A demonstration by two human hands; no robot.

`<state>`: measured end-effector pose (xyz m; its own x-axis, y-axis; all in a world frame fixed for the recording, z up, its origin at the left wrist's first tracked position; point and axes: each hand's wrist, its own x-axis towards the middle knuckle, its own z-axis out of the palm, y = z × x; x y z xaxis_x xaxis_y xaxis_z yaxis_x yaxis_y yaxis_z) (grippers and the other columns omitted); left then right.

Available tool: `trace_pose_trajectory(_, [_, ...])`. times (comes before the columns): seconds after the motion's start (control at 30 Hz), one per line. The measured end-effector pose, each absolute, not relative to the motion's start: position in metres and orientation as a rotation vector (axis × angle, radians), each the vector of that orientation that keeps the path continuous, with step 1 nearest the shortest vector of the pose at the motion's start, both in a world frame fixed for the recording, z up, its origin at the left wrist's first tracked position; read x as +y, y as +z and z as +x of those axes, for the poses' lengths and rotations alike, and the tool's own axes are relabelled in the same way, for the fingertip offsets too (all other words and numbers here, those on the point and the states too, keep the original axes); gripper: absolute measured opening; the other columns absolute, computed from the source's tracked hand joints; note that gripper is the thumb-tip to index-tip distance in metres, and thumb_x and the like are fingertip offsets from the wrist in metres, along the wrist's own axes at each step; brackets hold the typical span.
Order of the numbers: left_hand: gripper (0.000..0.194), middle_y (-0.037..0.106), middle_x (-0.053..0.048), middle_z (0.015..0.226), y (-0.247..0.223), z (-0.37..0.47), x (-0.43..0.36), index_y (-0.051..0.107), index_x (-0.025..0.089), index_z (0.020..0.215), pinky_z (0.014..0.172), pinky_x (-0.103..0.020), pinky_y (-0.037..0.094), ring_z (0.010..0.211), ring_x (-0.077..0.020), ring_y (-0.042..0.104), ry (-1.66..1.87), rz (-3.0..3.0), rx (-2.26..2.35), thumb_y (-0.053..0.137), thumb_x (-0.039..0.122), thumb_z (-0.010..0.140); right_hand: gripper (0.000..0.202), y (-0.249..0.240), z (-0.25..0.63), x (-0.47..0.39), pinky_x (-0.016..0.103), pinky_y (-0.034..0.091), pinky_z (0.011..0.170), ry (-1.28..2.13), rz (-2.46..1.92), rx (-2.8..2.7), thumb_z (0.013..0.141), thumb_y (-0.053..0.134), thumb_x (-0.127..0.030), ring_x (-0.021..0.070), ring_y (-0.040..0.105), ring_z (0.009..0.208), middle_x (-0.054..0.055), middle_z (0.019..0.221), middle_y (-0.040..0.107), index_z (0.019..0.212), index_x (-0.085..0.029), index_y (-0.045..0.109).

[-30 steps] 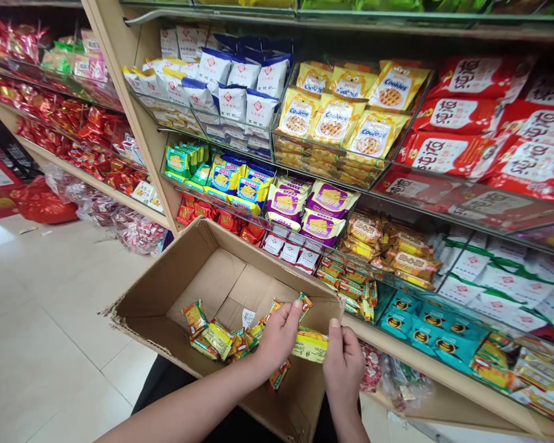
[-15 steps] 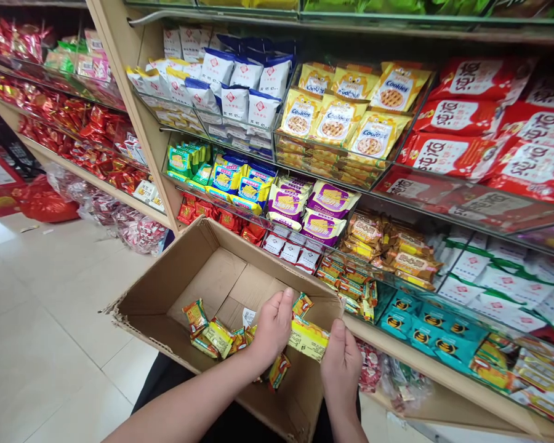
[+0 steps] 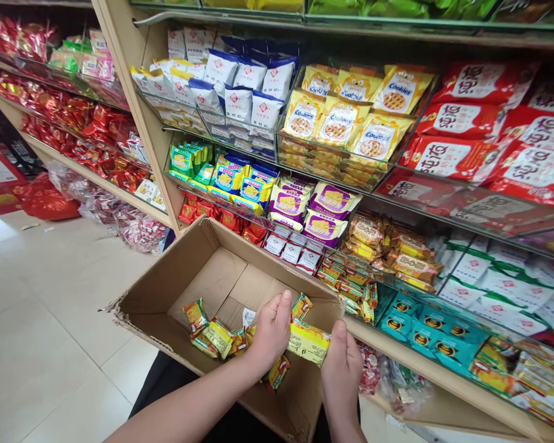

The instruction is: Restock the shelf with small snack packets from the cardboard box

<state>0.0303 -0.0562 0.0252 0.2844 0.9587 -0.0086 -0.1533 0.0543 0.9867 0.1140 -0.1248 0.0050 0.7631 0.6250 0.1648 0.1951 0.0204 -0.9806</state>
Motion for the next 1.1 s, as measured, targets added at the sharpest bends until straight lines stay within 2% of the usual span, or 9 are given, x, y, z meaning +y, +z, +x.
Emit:
trace_pose_trajectory(0.17, [0.044, 0.028, 0.006, 0.056, 0.027, 0.024, -0.054, 0.032, 0.019, 0.058, 0.053, -0.022, 0.029, 0.055, -0.0095, 0.029, 1.055, 1.321, 0.945, 0.040, 0.054, 0.083, 0.023, 0.011, 0.124, -0.133, 0.021, 0.033, 0.049, -0.424, -1.504, -1.218, 0.089, 0.042, -0.023, 0.0089, 0.044, 0.048, -0.001, 0.054, 0.049, 0.067, -0.017, 0.048])
trace_pose_trajectory(0.3, [0.042, 0.046, 0.003, 0.071, 0.037, 0.014, -0.055, 0.046, 0.019, 0.075, 0.058, -0.024, 0.039, 0.062, -0.0110, 0.045, 0.679, 0.938, 0.919, 0.045, 0.061, 0.077, 0.021, 0.020, 0.132, -0.136, 0.023, 0.031, 0.051, -0.547, -1.275, -1.591, 0.088, 0.044, -0.017, 0.0103, 0.040, 0.051, -0.002, 0.054, 0.042, 0.067, -0.019, 0.041])
trace_pose_trajectory(0.4, [0.035, 0.054, 0.001, 0.082, 0.042, 0.007, -0.057, 0.047, 0.021, 0.091, 0.061, -0.029, 0.045, 0.063, -0.0117, 0.054, 0.386, 0.585, 0.746, 0.065, 0.042, 0.070, 0.022, 0.021, 0.133, -0.138, 0.025, 0.029, 0.050, -0.517, -1.220, -1.741, 0.088, 0.045, -0.020, 0.0113, 0.037, 0.052, -0.002, 0.054, 0.040, 0.067, -0.019, 0.039])
trace_pose_trajectory(0.5, [0.043, 0.059, -0.001, 0.089, 0.041, 0.003, -0.058, 0.050, 0.019, 0.095, 0.070, -0.030, 0.046, 0.071, -0.0136, 0.060, 0.509, 0.493, 0.615, 0.072, 0.012, 0.059, 0.016, 0.014, 0.130, -0.141, 0.026, 0.036, 0.055, -0.407, -1.253, -1.695, 0.084, 0.050, -0.017, 0.0125, 0.042, 0.060, 0.000, 0.061, 0.045, 0.070, -0.018, 0.043])
trace_pose_trajectory(0.57, [0.048, 0.060, -0.003, 0.099, 0.039, 0.001, -0.058, 0.051, 0.020, 0.098, 0.078, -0.032, 0.045, 0.086, -0.0184, 0.061, 0.639, 0.492, 0.523, 0.071, 0.003, 0.057, 0.008, 0.006, 0.127, -0.143, 0.032, 0.042, 0.067, -0.300, -1.333, -1.555, 0.078, 0.057, -0.017, 0.0160, 0.050, 0.076, 0.005, 0.078, 0.053, 0.079, -0.017, 0.049])
trace_pose_trajectory(0.63, [0.051, 0.060, -0.005, 0.105, 0.038, 0.001, -0.057, 0.051, 0.021, 0.102, 0.084, -0.034, 0.042, 0.098, -0.0216, 0.059, 0.716, 0.511, 0.440, 0.068, -0.001, 0.059, 0.021, -0.001, 0.123, -0.145, 0.039, 0.043, 0.079, -0.082, -1.410, -1.320, 0.077, 0.059, -0.020, 0.0208, 0.051, 0.096, 0.010, 0.104, 0.053, 0.096, -0.018, 0.052])
trace_pose_trajectory(0.7, [0.052, 0.060, -0.005, 0.108, 0.037, 0.001, -0.056, 0.051, 0.021, 0.105, 0.086, -0.035, 0.041, 0.103, -0.0224, 0.057, 0.747, 0.530, 0.385, 0.066, -0.002, 0.061, 0.038, -0.005, 0.119, -0.147, 0.039, 0.045, 0.083, 0.274, -1.426, -1.031, 0.078, 0.058, -0.027, 0.0226, 0.050, 0.106, 0.013, 0.119, 0.048, 0.114, -0.019, 0.046])
trace_pose_trajectory(0.83, [0.051, 0.061, -0.006, 0.110, 0.035, 0.000, -0.054, 0.050, 0.021, 0.107, 0.089, -0.035, 0.038, 0.108, -0.0223, 0.054, 0.762, 0.560, 0.341, 0.064, -0.003, 0.064, 0.053, -0.006, 0.118, -0.148, 0.034, 0.051, 0.073, 0.863, -1.326, -0.662, 0.076, 0.061, -0.036, 0.0224, 0.057, 0.097, 0.012, 0.112, 0.058, 0.122, -0.019, 0.041])
trace_pose_trajectory(1.1, [0.050, 0.056, -0.005, 0.115, 0.035, -0.004, -0.056, 0.051, 0.025, 0.111, 0.090, -0.036, 0.038, 0.106, -0.0217, 0.053, 0.694, 0.695, 0.355, 0.068, 0.006, 0.068, 0.049, 0.001, 0.122, -0.151, 0.030, 0.050, 0.067, 1.056, -1.251, -0.662, 0.070, 0.068, -0.035, 0.0194, 0.061, 0.084, 0.008, 0.101, 0.063, 0.112, -0.020, 0.048])
